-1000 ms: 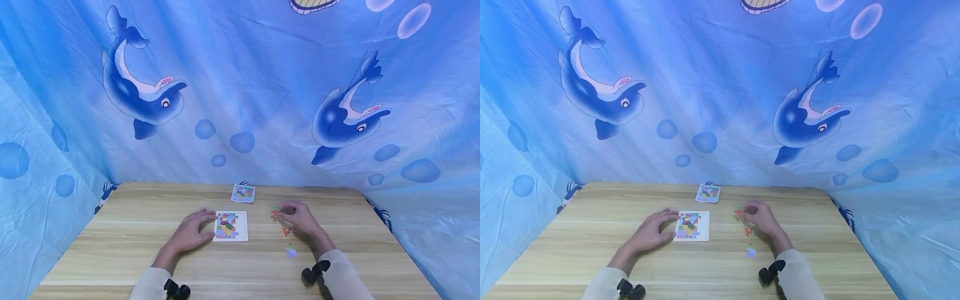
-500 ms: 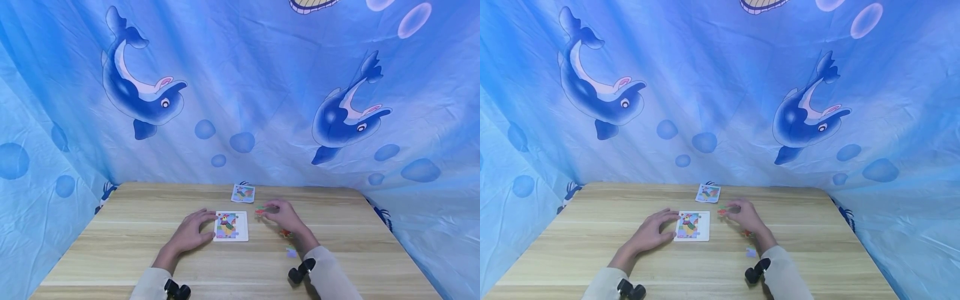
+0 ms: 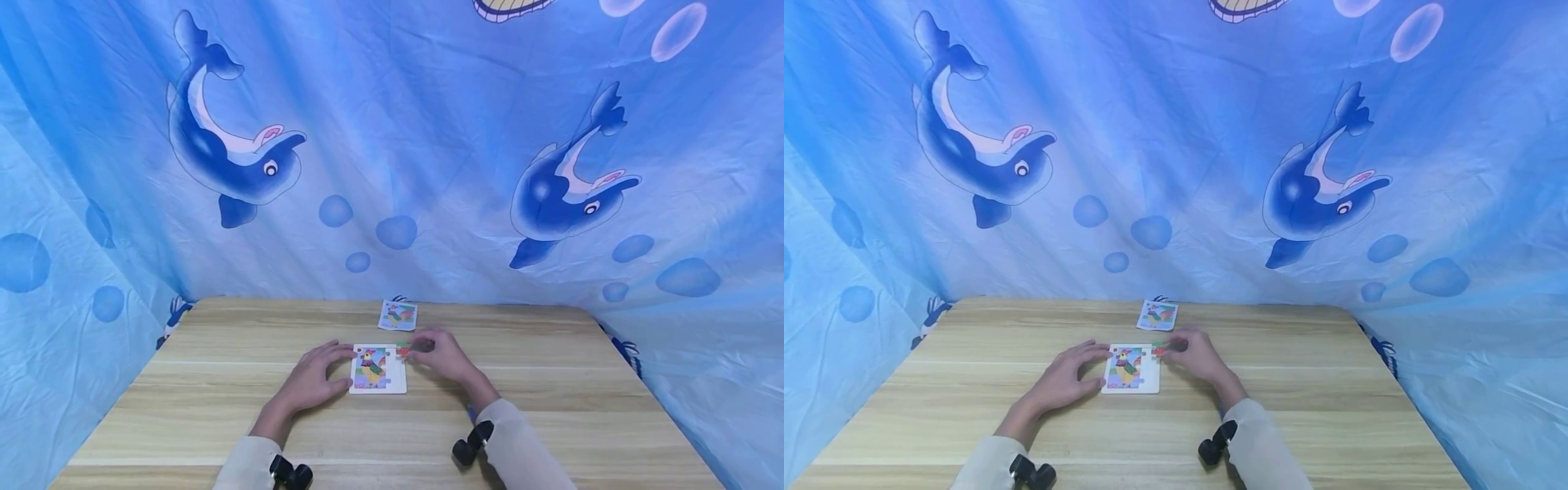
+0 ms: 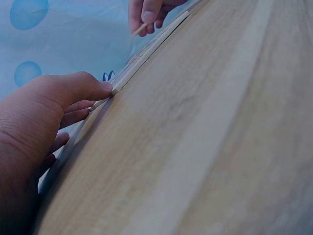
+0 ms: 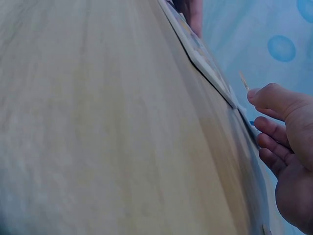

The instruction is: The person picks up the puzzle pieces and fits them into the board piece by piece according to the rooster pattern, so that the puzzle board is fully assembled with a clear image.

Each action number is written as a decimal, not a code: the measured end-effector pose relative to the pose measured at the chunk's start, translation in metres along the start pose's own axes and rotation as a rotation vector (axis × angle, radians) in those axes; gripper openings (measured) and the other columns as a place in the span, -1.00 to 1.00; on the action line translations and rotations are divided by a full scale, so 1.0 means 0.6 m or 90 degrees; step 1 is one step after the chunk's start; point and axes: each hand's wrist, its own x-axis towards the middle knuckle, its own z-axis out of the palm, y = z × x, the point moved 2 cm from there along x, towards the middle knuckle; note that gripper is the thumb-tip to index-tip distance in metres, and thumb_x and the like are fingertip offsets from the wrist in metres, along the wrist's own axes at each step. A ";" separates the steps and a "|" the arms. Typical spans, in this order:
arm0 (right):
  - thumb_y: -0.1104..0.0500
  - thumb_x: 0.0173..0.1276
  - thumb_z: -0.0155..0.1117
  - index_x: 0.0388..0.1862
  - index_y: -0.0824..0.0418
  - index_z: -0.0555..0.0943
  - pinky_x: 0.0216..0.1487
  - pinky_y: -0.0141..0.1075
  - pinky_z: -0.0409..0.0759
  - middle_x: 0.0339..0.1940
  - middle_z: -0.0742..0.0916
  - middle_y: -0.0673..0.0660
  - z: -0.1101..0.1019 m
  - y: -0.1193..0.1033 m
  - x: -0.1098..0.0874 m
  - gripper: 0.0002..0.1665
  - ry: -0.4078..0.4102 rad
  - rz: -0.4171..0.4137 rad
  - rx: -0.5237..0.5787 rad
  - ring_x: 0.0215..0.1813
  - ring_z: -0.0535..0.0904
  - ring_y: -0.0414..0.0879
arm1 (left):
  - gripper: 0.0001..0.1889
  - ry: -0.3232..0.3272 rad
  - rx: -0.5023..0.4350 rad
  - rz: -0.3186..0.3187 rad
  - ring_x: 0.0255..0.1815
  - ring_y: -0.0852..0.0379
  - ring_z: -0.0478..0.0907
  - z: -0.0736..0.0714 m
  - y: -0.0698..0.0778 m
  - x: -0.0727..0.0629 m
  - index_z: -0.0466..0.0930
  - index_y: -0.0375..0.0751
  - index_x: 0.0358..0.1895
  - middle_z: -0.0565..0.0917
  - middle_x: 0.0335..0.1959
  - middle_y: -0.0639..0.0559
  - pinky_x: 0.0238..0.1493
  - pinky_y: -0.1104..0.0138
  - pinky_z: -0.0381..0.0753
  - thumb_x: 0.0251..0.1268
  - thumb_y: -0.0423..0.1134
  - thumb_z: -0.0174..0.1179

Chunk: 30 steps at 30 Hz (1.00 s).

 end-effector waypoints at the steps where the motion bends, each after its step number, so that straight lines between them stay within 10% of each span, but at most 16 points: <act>1: 0.13 0.30 0.50 0.01 0.14 0.77 0.14 -0.18 0.68 0.03 0.76 0.07 0.003 -0.001 0.000 -0.69 -0.003 0.000 0.001 0.07 0.66 -0.05 | -0.43 -0.001 -0.001 0.000 0.65 -0.20 0.22 0.000 0.000 0.000 0.60 0.08 0.35 0.50 0.50 0.03 0.60 -0.31 0.12 0.24 -0.01 0.33; 30: 0.11 0.24 0.47 -0.01 0.06 0.78 0.34 0.07 0.62 0.28 0.66 0.19 0.032 -0.017 0.017 -0.69 -0.046 0.030 -0.074 0.29 0.58 0.15 | -0.44 0.000 0.004 0.000 0.64 -0.19 0.24 -0.003 0.002 0.000 0.60 0.10 0.35 0.52 0.48 0.06 0.60 -0.29 0.14 0.25 0.00 0.34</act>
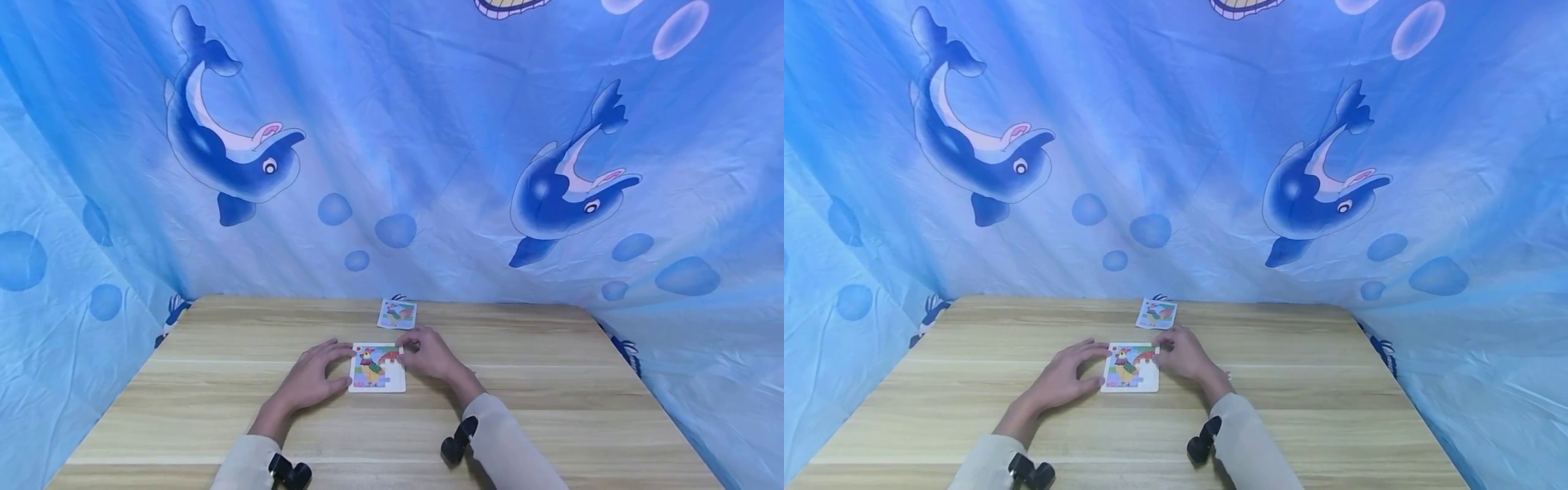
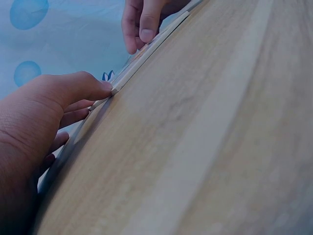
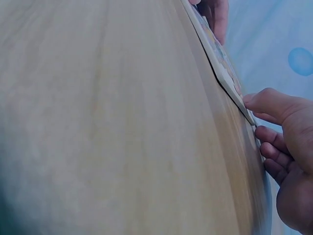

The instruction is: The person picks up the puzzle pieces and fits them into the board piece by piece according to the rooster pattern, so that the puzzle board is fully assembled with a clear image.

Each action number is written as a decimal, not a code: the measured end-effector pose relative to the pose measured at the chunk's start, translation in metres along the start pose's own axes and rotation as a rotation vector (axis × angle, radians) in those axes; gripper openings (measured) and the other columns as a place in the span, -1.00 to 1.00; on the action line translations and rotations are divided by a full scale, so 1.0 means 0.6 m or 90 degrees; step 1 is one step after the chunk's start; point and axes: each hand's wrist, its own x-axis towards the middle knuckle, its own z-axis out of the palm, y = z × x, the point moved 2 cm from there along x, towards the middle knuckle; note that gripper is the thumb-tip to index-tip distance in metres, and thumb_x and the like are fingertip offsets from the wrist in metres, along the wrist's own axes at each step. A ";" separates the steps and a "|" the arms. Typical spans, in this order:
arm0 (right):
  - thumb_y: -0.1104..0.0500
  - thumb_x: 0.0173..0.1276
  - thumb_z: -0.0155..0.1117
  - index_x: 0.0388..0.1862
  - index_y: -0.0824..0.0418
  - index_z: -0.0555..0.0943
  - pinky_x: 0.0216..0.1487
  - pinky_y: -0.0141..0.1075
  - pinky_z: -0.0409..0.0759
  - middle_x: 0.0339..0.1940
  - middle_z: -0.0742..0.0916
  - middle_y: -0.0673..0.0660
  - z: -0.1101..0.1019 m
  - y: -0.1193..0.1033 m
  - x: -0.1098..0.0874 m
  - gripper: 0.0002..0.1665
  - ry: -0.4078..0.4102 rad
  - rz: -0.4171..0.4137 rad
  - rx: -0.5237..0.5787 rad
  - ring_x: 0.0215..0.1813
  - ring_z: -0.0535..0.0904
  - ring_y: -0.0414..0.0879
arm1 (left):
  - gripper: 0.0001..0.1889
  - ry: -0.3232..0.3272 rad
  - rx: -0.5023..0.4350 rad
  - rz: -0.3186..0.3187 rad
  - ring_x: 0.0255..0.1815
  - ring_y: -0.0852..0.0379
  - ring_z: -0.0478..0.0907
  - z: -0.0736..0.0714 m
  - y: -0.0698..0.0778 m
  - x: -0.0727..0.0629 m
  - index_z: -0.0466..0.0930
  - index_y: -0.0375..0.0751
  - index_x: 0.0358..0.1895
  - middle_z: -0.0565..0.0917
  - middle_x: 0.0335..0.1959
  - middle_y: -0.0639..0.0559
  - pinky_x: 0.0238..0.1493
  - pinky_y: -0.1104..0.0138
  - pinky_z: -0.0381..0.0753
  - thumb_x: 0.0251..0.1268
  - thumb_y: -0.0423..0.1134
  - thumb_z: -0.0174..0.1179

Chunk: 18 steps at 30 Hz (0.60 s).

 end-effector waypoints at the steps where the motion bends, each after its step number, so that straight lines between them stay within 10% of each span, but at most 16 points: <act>1: 0.12 0.24 0.47 0.00 0.06 0.78 0.35 0.08 0.61 0.28 0.67 0.19 0.000 0.000 0.000 -0.68 0.000 -0.001 0.003 0.30 0.58 0.15 | -0.44 -0.001 0.000 -0.001 0.64 -0.19 0.24 0.000 0.000 0.000 0.60 0.10 0.35 0.52 0.48 0.06 0.60 -0.29 0.13 0.24 0.00 0.34; 18: 0.12 0.31 0.47 -0.08 -0.01 0.82 0.31 0.04 0.63 0.07 0.70 0.07 0.012 -0.003 0.008 -0.80 0.008 -0.026 0.010 0.24 0.54 0.06 | -0.44 -0.004 -0.001 -0.006 0.65 -0.18 0.23 0.002 -0.002 0.002 0.60 0.11 0.34 0.52 0.48 0.08 0.61 -0.27 0.13 0.24 0.00 0.34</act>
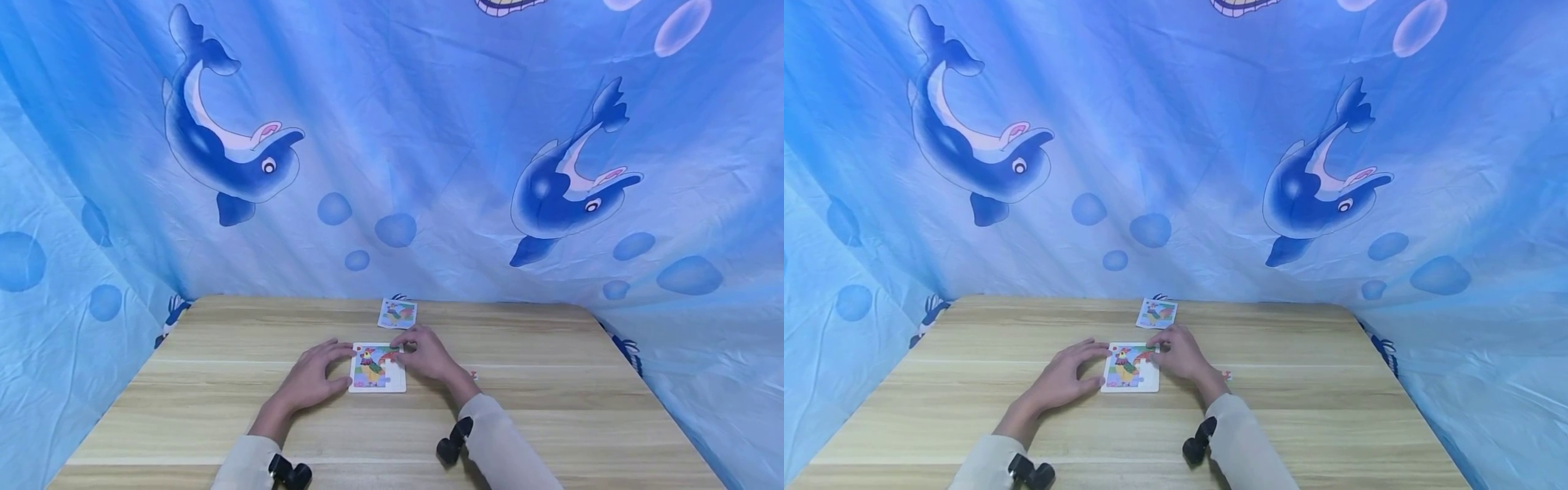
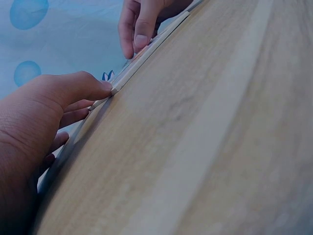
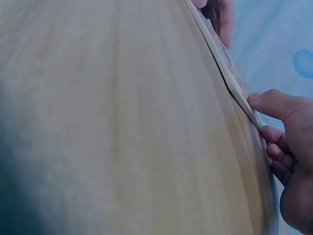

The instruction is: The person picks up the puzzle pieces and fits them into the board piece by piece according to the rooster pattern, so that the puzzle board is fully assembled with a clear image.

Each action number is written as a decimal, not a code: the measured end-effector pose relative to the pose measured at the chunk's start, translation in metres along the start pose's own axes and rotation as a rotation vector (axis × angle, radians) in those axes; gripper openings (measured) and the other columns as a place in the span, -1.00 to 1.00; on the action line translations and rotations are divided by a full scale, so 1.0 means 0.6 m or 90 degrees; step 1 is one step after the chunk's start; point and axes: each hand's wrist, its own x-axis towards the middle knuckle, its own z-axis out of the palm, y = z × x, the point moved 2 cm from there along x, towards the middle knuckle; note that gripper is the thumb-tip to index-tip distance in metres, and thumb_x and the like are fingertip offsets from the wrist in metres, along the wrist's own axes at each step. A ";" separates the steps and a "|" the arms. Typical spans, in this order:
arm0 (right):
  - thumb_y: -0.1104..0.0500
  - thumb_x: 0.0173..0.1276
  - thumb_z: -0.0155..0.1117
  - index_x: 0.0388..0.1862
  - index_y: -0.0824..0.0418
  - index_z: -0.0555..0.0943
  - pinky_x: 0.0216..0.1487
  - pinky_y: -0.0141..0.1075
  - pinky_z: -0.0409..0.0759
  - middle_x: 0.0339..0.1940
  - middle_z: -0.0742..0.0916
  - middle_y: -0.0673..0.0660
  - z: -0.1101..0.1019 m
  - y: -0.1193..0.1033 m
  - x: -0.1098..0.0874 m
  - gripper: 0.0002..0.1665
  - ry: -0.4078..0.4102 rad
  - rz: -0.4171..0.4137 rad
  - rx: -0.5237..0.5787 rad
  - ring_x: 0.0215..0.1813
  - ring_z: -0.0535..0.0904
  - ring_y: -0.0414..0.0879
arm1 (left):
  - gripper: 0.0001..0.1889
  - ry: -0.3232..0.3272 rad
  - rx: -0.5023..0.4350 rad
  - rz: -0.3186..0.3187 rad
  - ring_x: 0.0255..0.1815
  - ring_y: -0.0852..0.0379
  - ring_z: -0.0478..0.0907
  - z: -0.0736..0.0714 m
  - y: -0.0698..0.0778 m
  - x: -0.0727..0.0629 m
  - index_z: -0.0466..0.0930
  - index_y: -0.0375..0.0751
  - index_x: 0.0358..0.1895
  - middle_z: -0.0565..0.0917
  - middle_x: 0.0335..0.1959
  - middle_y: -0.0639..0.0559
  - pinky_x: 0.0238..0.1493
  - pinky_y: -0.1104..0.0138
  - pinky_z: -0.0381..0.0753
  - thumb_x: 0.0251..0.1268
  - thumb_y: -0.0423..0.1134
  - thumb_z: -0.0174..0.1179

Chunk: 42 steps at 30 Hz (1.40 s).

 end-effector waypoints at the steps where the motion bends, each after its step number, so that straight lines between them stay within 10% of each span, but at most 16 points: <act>1: 0.12 0.31 0.47 -0.09 -0.02 0.82 0.30 0.03 0.63 0.05 0.70 0.06 0.001 0.001 0.001 -0.80 0.001 -0.001 -0.004 0.23 0.54 0.05 | -0.44 0.000 0.000 -0.001 0.65 -0.18 0.23 0.000 0.000 0.000 0.60 0.11 0.34 0.52 0.48 0.08 0.61 -0.27 0.13 0.24 0.00 0.34; 9: 0.07 0.32 0.47 -0.08 -0.05 0.82 0.17 -0.06 0.58 -0.07 0.66 0.00 0.001 0.004 0.001 -0.80 -0.006 -0.013 -0.037 0.07 0.51 -0.06 | -0.44 -0.002 -0.005 -0.003 0.65 -0.18 0.22 -0.001 0.002 -0.001 0.60 0.12 0.35 0.51 0.49 0.08 0.61 -0.27 0.13 0.24 0.00 0.34; 23: 0.18 0.38 0.40 0.10 0.14 0.75 0.31 0.07 0.66 0.33 0.64 0.20 -0.055 0.004 -0.037 -0.68 -0.020 -0.018 0.051 0.28 0.64 0.15 | -0.44 -0.006 -0.006 0.002 0.65 -0.17 0.21 0.003 0.000 0.000 0.59 0.12 0.35 0.50 0.50 0.07 0.61 -0.29 0.11 0.25 0.00 0.33; 42: 0.12 0.33 0.47 0.06 0.10 0.75 0.18 -0.24 0.65 0.06 0.74 0.03 -0.144 0.089 -0.135 -0.67 0.044 0.023 0.042 0.11 0.68 -0.01 | -0.45 0.012 0.002 0.026 0.62 -0.24 0.26 0.000 0.004 -0.002 0.60 0.06 0.35 0.54 0.47 0.00 0.58 -0.31 0.15 0.26 0.00 0.33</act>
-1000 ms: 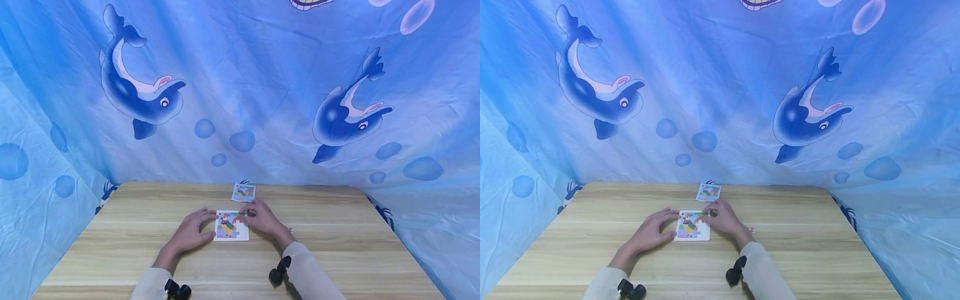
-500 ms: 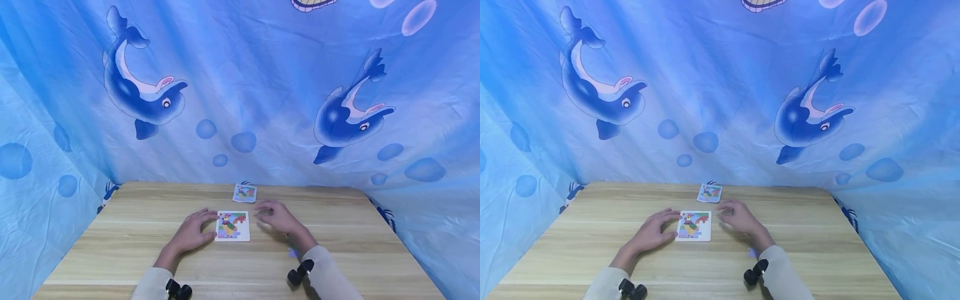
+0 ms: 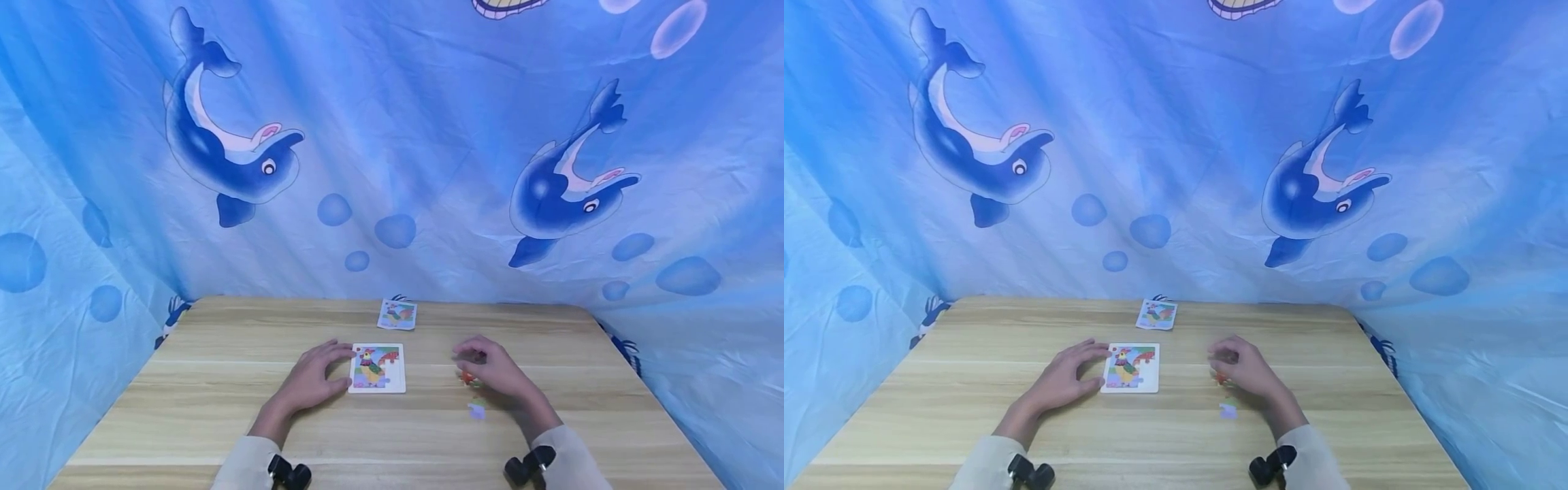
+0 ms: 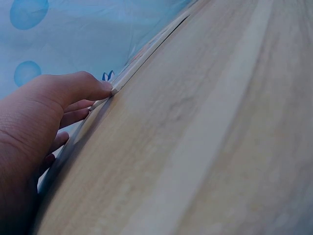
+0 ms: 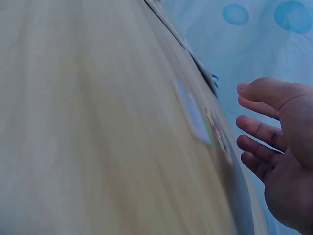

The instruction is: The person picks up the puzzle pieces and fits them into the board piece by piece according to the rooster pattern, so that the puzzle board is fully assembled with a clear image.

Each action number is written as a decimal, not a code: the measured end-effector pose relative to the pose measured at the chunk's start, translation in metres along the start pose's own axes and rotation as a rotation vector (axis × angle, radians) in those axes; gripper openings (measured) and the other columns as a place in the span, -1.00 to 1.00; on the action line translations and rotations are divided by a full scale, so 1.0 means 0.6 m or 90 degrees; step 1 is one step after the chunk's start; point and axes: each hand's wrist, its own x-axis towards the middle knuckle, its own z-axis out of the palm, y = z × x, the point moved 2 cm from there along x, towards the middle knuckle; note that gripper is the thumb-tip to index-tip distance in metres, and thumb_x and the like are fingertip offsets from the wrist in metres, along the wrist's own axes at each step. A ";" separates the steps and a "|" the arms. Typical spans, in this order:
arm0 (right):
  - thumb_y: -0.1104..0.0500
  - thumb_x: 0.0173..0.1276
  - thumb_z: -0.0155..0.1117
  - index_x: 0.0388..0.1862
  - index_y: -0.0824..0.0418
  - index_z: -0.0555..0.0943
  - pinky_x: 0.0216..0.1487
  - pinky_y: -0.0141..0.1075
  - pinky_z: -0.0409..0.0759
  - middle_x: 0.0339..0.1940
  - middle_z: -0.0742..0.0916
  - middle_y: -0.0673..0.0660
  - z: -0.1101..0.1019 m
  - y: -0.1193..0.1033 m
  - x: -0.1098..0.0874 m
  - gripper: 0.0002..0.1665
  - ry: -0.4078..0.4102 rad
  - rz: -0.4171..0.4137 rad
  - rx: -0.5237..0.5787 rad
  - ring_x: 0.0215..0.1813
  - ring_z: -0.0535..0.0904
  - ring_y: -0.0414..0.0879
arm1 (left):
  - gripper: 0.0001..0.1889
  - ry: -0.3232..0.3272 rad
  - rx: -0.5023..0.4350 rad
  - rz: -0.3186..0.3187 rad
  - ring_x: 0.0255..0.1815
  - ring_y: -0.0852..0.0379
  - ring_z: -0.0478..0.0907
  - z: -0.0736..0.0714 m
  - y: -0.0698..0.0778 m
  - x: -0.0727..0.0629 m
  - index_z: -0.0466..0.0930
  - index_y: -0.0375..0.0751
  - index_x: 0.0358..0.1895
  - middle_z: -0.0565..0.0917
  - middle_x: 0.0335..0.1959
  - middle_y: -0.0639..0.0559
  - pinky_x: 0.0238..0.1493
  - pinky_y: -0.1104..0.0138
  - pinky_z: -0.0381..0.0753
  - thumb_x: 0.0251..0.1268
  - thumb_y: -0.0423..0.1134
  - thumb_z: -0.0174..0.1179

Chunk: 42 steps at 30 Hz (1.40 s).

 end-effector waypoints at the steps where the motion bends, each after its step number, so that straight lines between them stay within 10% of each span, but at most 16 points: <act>1: 0.11 0.34 0.47 0.06 0.10 0.74 0.17 -0.23 0.66 0.06 0.74 0.04 -0.003 0.003 -0.004 -0.67 -0.001 0.000 -0.002 0.11 0.68 -0.01 | -0.45 0.000 0.001 0.000 0.62 -0.25 0.26 0.000 0.000 0.000 0.60 0.06 0.34 0.54 0.46 0.00 0.58 -0.32 0.15 0.27 0.01 0.33; 42: 0.09 0.19 0.59 -0.13 -0.12 0.77 0.28 -0.23 0.62 0.14 0.68 0.00 -0.020 0.046 -0.062 -0.74 0.025 -0.017 -0.065 0.27 0.55 0.03 | -0.44 0.000 0.001 -0.009 0.63 -0.23 0.25 -0.001 0.000 0.002 0.60 0.06 0.34 0.53 0.48 0.02 0.59 -0.32 0.13 0.23 -0.01 0.36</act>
